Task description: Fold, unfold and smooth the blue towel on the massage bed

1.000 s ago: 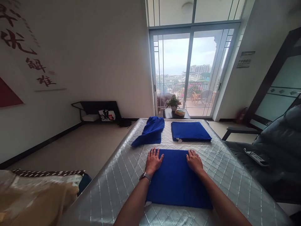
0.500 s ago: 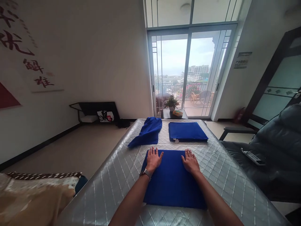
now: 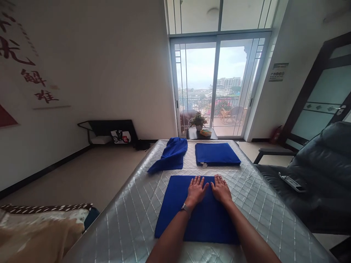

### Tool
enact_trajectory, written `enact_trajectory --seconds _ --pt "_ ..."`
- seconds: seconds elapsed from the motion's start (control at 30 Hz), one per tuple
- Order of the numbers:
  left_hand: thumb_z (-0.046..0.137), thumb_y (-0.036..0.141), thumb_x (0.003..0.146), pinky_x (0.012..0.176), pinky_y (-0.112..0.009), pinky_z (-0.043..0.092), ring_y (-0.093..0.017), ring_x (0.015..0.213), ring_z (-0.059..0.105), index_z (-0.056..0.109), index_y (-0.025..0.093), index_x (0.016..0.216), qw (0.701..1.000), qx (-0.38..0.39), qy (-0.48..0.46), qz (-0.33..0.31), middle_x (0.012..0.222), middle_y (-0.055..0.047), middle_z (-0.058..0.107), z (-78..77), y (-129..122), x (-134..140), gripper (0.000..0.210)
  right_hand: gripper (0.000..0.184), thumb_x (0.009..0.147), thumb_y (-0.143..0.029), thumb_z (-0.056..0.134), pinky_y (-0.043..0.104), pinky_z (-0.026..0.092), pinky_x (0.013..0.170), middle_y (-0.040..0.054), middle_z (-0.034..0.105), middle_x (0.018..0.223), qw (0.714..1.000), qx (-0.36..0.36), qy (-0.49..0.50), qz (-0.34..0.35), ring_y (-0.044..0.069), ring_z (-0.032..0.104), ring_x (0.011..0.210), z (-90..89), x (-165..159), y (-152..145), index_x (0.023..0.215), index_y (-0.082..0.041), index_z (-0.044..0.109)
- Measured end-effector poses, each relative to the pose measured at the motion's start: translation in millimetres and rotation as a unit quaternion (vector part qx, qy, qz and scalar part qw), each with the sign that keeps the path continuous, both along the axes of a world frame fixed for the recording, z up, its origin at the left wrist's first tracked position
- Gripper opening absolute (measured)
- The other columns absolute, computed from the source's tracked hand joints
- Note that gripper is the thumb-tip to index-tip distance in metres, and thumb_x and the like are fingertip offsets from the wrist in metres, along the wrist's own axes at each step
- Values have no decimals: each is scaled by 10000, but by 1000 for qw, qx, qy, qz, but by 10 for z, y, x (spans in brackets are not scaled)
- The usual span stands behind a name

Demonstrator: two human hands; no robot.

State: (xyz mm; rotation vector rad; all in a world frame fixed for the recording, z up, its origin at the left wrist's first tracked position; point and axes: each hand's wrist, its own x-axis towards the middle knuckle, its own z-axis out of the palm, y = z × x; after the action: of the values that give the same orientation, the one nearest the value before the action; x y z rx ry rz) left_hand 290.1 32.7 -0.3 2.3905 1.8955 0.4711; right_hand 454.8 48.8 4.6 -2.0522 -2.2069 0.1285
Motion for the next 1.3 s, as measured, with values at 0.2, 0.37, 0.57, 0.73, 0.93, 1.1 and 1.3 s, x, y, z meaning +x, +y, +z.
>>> enact_trajectory --seconds 0.2,0.37,0.57,0.73,0.93,1.1,1.3 --pt "166 608 1025 1236 -497 249 -281 1521 290 385 198 1559 988 -25 65 136 1635 -112 353 65 -92 -1029 708 673 1037 -426 217 367 77 1248 92 185 1687 1000 -8 5 -9 196 115 1556 38 -32 -6 1612 -76 208" --pt "182 629 1018 1230 -484 258 -290 1516 299 390 165 1554 985 -6 72 157 1634 -154 338 55 -131 -1235 739 651 1040 -402 214 384 80 1246 92 188 1684 999 -21 -18 -18 201 124 1555 143 -70 -32 1613 -92 218" --pt "175 631 1014 1225 -477 268 -288 1516 300 397 168 1552 985 9 78 154 1632 -143 351 44 -146 -1180 743 631 1036 -366 217 410 65 1249 112 215 1673 999 15 -29 7 207 120 1555 157 -74 -246 1599 -88 273" --pt "201 621 1014 1233 -496 245 -301 1521 285 386 158 1557 986 -1 68 150 1635 -155 337 70 -144 -1228 737 665 1033 -415 224 399 96 1250 106 192 1678 1000 -8 -8 13 209 113 1556 44 19 -476 1602 -72 250" --pt "203 548 1033 1236 -525 234 -318 1524 268 367 118 1561 986 2 62 155 1619 -171 362 189 -139 -928 700 671 1033 -416 207 391 90 1252 92 175 1684 1000 -17 -2 0 203 110 1556 46 7 -495 1609 -74 216" --pt "164 526 1046 1241 -441 271 -248 1531 266 377 128 1556 999 23 9 -28 1627 -141 362 189 -330 128 681 642 1022 -345 230 400 115 1252 98 179 1682 1000 -9 -7 12 213 129 1554 35 36 -514 1604 -75 248" --pt "150 514 1048 1233 -481 294 -249 1517 302 323 179 1584 996 4 -30 -84 1609 -117 404 76 -535 564 656 649 970 -259 332 394 130 1249 86 195 1678 999 6 -22 41 212 133 1553 7 88 -538 1603 -124 287"
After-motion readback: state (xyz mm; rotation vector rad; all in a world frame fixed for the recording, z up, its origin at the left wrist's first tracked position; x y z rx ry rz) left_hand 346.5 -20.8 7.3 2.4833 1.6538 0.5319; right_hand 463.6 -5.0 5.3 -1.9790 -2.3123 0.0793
